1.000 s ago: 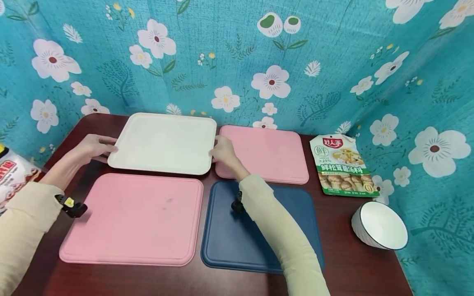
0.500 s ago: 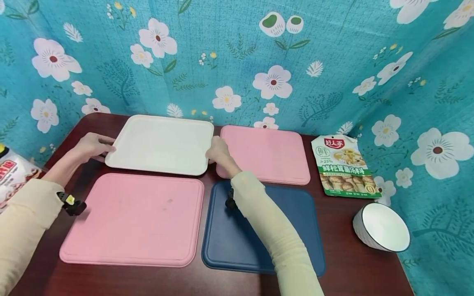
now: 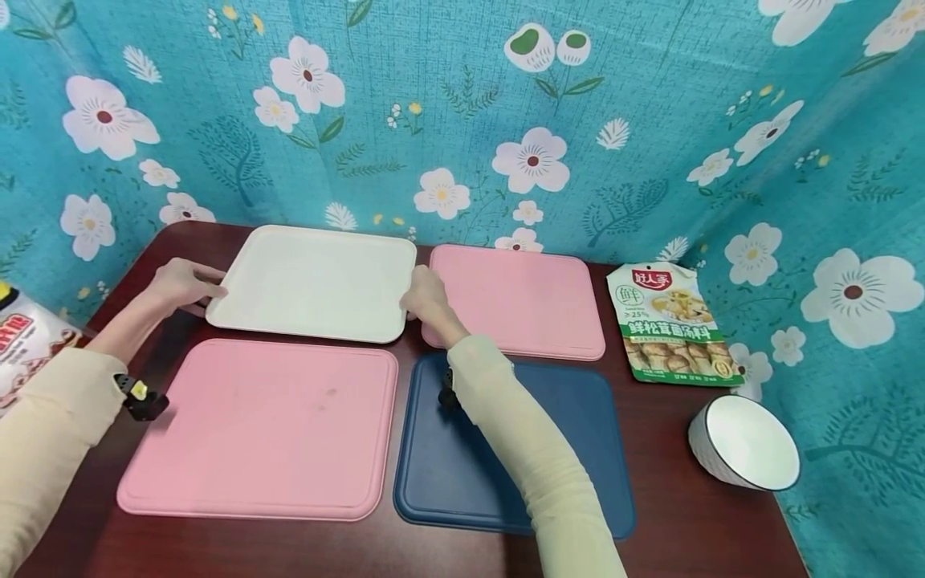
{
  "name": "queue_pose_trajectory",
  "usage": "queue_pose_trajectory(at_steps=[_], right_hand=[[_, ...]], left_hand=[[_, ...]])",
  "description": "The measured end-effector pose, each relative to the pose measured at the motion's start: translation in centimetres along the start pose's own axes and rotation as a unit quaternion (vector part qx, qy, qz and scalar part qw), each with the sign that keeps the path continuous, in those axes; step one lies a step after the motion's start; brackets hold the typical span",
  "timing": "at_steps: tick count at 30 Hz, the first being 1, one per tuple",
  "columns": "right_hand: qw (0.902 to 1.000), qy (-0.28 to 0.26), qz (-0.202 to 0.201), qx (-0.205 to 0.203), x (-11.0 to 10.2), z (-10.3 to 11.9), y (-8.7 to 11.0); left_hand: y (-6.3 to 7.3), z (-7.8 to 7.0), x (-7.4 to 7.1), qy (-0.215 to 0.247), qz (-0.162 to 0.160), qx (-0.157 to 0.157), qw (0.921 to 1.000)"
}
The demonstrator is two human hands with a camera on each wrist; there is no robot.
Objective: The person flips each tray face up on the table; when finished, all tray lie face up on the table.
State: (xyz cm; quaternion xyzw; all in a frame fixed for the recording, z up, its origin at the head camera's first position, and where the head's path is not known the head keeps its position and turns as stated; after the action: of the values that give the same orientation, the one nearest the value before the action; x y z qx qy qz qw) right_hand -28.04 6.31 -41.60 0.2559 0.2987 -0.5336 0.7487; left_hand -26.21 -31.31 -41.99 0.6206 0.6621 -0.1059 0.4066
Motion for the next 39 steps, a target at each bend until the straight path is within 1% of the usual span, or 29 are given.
queue_pose_trajectory(at_steps=[5, 12, 16, 21, 24, 27, 29, 30, 33, 34, 35, 36, 37, 38, 39], right_hand=[[0.9999, 0.007, -0.013, 0.002, 0.1, 0.1, 0.1], [0.9997, 0.005, -0.022, -0.005, 0.3, 0.1, 0.2], [0.9994, 0.003, -0.03, -0.014, 0.3, 0.0, 0.4], [0.9989, 0.013, -0.033, -0.031, 0.3, 0.0, 0.6], [0.9989, 0.001, -0.035, -0.031, 0.3, -0.1, 0.7], [0.9986, -0.015, -0.038, -0.033, 0.3, -0.3, 0.8], [0.9984, -0.017, -0.034, -0.042, 0.2, -0.5, 1.0], [0.9981, -0.023, -0.032, -0.047, 0.1, -0.5, 1.1], [0.9972, -0.032, -0.031, -0.06, -0.5, -0.7, 1.8], [0.9969, -0.031, -0.033, -0.064, -0.8, -0.7, 2.0], [0.9967, -0.029, -0.036, -0.067, -1.1, -0.7, 2.3], [0.9964, -0.024, -0.038, -0.072, -1.4, -0.7, 2.5], [0.9962, -0.016, -0.04, -0.076, -1.8, -0.7, 2.8], [0.996, -0.009, -0.04, -0.08, -2.1, -0.7, 3.0], [0.9956, -0.003, -0.04, -0.084, -2.4, -0.8, 3.2]], left_hand=[[-0.1, 0.0, 0.1, -0.005, -0.01, 0.001, 0.9999], [-0.1, 0.5, 0.2, -0.004, -0.009, 0.001, 0.9999], [-0.1, 0.6, 0.4, 0.002, -0.017, 0.0, 0.9999], [0.3, 0.5, 0.3, -0.005, -0.011, -0.003, 0.9999], [0.7, 0.3, 0.1, -0.004, -0.013, 0.001, 0.9999], [0.7, 0.4, 0.2, 0.002, -0.012, 0.004, 0.9999], [0.2, 1.0, 0.3, 0.007, -0.017, 0.001, 0.9998], [-0.5, 1.7, 0.4, 0.006, -0.024, 0.005, 0.9997], [-2.4, 4.0, 0.8, 0.001, -0.058, 0.028, 0.9979], [-2.8, 4.5, 0.9, -0.003, -0.073, 0.038, 0.9966], [-2.9, 4.7, 0.9, -0.004, -0.083, 0.044, 0.9955], [-2.6, 4.5, 0.8, -0.001, -0.086, 0.054, 0.9949], [-1.8, 3.9, 0.7, 0.005, -0.086, 0.057, 0.9946], [-1.0, 3.1, 0.7, 0.017, -0.085, 0.051, 0.995], [0.1, 2.1, 0.7, 0.025, -0.079, 0.051, 0.9953]])
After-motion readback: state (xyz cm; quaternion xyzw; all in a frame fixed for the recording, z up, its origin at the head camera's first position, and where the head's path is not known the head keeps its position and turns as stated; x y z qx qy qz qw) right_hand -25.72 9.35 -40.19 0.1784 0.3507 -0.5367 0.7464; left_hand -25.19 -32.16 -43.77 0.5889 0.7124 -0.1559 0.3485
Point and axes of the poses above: each hand's wrist, its own y-axis away from the middle knuckle, its own x-axis out of the palm, z = x × y, the point moved 2 cm from there along -y, towards the middle knuckle, and after that the axes turned 9 degrees about -x, right-handed, at the moved point
